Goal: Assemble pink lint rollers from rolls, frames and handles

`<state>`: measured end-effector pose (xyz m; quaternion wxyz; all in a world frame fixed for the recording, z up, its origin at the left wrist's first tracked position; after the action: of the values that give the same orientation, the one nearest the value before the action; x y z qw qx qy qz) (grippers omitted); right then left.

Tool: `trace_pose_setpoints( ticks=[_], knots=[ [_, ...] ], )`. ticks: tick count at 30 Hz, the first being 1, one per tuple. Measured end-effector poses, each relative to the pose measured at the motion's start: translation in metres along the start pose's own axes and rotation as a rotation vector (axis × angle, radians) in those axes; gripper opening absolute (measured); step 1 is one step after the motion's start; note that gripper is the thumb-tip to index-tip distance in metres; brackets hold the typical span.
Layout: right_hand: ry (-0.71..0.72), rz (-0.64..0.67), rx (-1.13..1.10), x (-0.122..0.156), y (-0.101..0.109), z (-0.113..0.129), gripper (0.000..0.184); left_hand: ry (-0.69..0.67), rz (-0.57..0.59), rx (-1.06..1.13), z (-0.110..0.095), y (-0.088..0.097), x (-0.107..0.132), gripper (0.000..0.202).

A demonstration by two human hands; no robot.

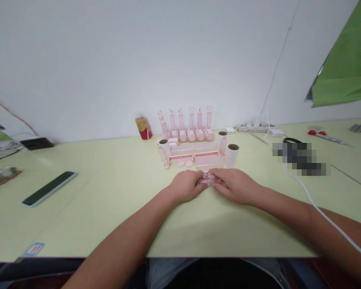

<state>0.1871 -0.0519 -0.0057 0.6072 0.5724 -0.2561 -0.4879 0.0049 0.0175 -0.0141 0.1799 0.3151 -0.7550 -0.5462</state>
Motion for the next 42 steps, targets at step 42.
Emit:
trace_pose_setpoints(
  ticks=[42],
  knots=[
    [-0.106, -0.027, -0.81, -0.001, -0.008, 0.009, 0.057, -0.199, -0.094, 0.049, -0.044, 0.024, 0.02, 0.027]
  ],
)
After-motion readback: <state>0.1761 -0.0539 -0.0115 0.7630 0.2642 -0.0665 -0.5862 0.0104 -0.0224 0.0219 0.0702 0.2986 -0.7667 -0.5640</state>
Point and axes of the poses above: each hand's wrist, its own x-axis away from the middle knuckle, its own y-axis out of the back of the hand, z = x × y, the point moved 2 cm from there along -x, towards the middle knuckle, and after that the axes turned 8 degrees about x, right-handed, at the moved point
